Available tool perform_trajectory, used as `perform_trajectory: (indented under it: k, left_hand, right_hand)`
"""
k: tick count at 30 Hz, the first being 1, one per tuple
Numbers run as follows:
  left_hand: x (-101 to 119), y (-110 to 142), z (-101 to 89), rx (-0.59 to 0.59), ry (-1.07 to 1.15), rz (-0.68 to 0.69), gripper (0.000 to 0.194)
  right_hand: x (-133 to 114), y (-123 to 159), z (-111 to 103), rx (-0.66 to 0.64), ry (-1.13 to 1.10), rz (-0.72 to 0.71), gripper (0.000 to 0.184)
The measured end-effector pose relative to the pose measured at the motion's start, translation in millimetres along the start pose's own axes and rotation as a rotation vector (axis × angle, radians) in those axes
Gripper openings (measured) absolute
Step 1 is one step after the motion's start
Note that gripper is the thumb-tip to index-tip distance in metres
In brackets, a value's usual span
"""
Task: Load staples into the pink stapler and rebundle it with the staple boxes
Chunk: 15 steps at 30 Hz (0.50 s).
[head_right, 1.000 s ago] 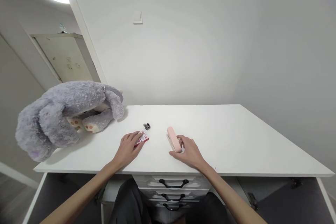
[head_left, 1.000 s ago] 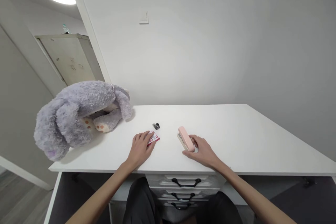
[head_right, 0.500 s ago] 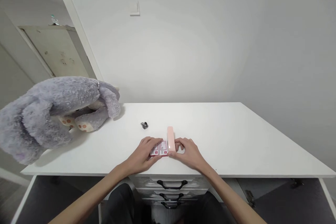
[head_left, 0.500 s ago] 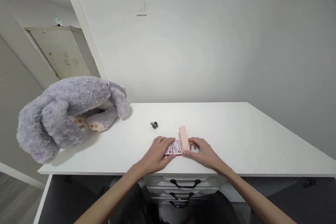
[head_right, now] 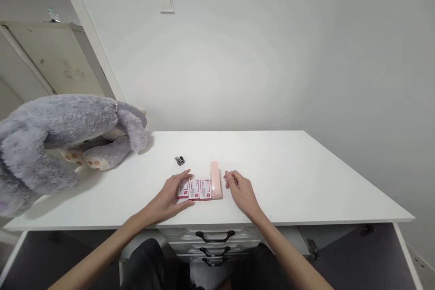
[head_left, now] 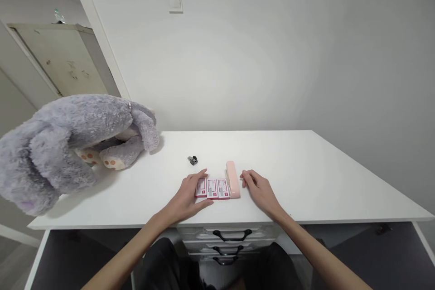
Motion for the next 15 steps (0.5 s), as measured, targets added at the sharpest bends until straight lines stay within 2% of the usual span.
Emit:
perform_trajectory:
  k: [9, 15]
  left_hand:
    - [-5.6, 1.0, -4.3, -0.019, 0.086, -0.064, 0.085]
    - [1.8, -3.8, -13.6, 0.061, 0.222, -0.139, 0.081]
  right_hand:
    - [-2.1, -0.8, 1.7, -0.028, 0.002, 0.002, 0.053]
    - [-1.4, -2.7, 0.7, -0.011, -0.020, 0.008, 0.053]
Point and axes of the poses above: each hand's wrist, its own y-axis away from the middle knuckle, its own z-axis out of the palm, x = y × z, the point moved 5 cm from there along -y, towards the middle knuckle, and after that the axes turned 1 degree about -z, right-handed, at the moved point
